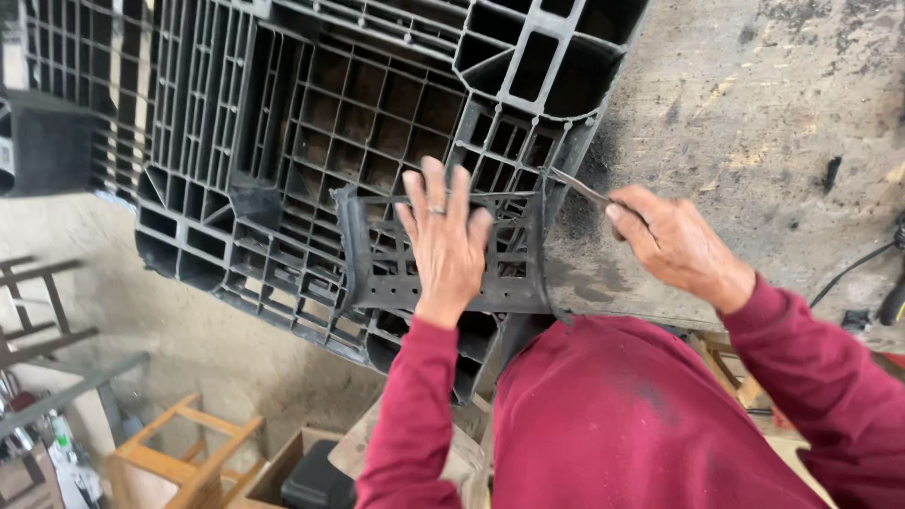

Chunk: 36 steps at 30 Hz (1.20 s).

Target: The person cuts pieces of a black plastic pallet using an angle grinder and then cleans the edges with a tool.

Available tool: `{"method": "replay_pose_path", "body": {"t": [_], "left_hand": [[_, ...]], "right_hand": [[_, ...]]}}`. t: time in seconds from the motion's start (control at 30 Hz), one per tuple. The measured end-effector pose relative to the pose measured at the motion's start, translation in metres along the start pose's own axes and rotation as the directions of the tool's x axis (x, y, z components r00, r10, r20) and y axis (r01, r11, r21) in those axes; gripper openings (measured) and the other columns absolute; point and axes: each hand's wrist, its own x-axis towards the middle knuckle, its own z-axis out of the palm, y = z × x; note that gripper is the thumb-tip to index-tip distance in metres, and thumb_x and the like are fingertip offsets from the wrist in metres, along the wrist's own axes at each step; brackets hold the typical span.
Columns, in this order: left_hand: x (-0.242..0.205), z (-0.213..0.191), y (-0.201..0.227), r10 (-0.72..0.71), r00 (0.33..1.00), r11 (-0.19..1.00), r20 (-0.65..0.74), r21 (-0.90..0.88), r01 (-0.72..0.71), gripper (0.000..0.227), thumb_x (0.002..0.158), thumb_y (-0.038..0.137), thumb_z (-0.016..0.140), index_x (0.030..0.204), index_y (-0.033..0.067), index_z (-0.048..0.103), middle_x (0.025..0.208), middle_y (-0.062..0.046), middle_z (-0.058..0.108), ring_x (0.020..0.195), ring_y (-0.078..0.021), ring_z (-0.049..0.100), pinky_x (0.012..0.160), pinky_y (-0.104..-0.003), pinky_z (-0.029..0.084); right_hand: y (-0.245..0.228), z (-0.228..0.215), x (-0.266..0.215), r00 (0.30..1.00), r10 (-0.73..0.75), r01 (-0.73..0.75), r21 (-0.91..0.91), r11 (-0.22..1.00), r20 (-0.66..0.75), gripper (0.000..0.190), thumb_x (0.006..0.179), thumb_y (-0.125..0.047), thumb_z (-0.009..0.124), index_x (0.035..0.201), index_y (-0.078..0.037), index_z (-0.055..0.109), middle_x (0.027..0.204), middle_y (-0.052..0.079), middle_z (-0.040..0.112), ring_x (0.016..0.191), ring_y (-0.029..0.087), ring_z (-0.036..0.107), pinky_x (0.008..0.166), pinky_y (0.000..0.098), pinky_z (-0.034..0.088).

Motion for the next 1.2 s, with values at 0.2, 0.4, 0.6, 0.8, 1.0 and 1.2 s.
{"method": "replay_pose_path", "body": {"t": [0.2, 0.4, 0.6, 0.8, 1.0, 1.2], "left_hand": [[0.017, 0.028, 0.003, -0.262, 0.948, 0.937, -0.178, 0.187, 0.294, 0.061, 0.112, 0.048, 0.034, 0.163, 0.0151, 0.033, 0.174, -0.012, 0.016, 0.161, -0.0379, 0.013, 0.129, -0.061, 0.011], [0.018, 0.027, 0.003, -0.282, 0.95, 0.931, -0.136, 0.2, 0.305, 0.06, 0.112, 0.048, 0.034, 0.163, 0.0174, 0.034, 0.173, -0.008, 0.015, 0.161, -0.0369, 0.011, 0.129, -0.06, 0.01], [0.023, 0.025, 0.001, -0.257, 0.954, 0.936, -0.157, 0.204, 0.286, 0.058, 0.111, 0.05, 0.034, 0.163, 0.0232, 0.035, 0.173, -0.008, 0.016, 0.16, -0.0373, 0.012, 0.129, -0.061, 0.011], [0.023, 0.023, 0.001, -0.253, 0.956, 0.937, -0.148, 0.209, 0.28, 0.057, 0.111, 0.051, 0.035, 0.162, 0.0264, 0.037, 0.172, -0.007, 0.018, 0.16, -0.0368, 0.013, 0.129, -0.061, 0.011], [0.02, 0.023, 0.002, -0.26, 0.953, 0.939, -0.155, 0.188, 0.287, 0.055, 0.111, 0.049, 0.04, 0.161, 0.0274, 0.038, 0.172, -0.007, 0.02, 0.16, -0.0368, 0.014, 0.129, -0.06, 0.013], [0.018, 0.022, 0.002, -0.248, 0.953, 0.945, -0.173, 0.173, 0.277, 0.055, 0.111, 0.049, 0.04, 0.162, 0.0277, 0.038, 0.172, -0.007, 0.019, 0.16, -0.0364, 0.015, 0.129, -0.06, 0.013]], "right_hand": [[-0.008, -0.014, 0.042, 0.927, -0.346, 0.371, -0.222, 0.902, 0.142, 0.022, 0.102, -0.023, 0.056, 0.112, -0.005, 0.063, 0.066, 0.016, 0.064, 0.053, 0.035, 0.063, 0.05, 0.0454, 0.048], [-0.007, -0.009, 0.04, 0.901, -0.333, 0.418, -0.356, 0.836, 0.276, 0.023, 0.102, -0.028, 0.055, 0.113, -0.009, 0.063, 0.052, 0.018, 0.057, 0.051, 0.039, 0.059, 0.05, 0.0489, 0.047], [-0.006, -0.023, 0.039, 0.831, -0.239, 0.455, -0.365, 0.812, 0.503, 0.025, 0.1, -0.033, 0.046, 0.107, -0.015, 0.062, 0.041, 0.006, 0.048, 0.029, 0.02, 0.048, 0.032, 0.0386, 0.043], [0.0, -0.013, 0.052, 0.861, -0.071, 0.322, -0.431, 0.843, 0.504, 0.025, 0.103, -0.034, 0.04, 0.106, -0.016, 0.058, 0.045, 0.006, 0.048, 0.031, 0.017, 0.046, 0.028, 0.0374, 0.043], [0.005, -0.018, 0.036, 0.78, -0.142, 0.389, -0.294, 0.873, 0.61, 0.025, 0.1, -0.035, 0.044, 0.106, -0.021, 0.064, 0.043, 0.008, 0.052, 0.029, 0.024, 0.049, 0.03, 0.0376, 0.045], [0.01, 0.003, 0.023, 0.742, -0.084, 0.515, -0.485, 0.707, 0.665, 0.022, 0.104, -0.033, 0.044, 0.107, -0.015, 0.057, 0.045, 0.009, 0.049, 0.032, 0.022, 0.049, 0.03, 0.0407, 0.043]]}}
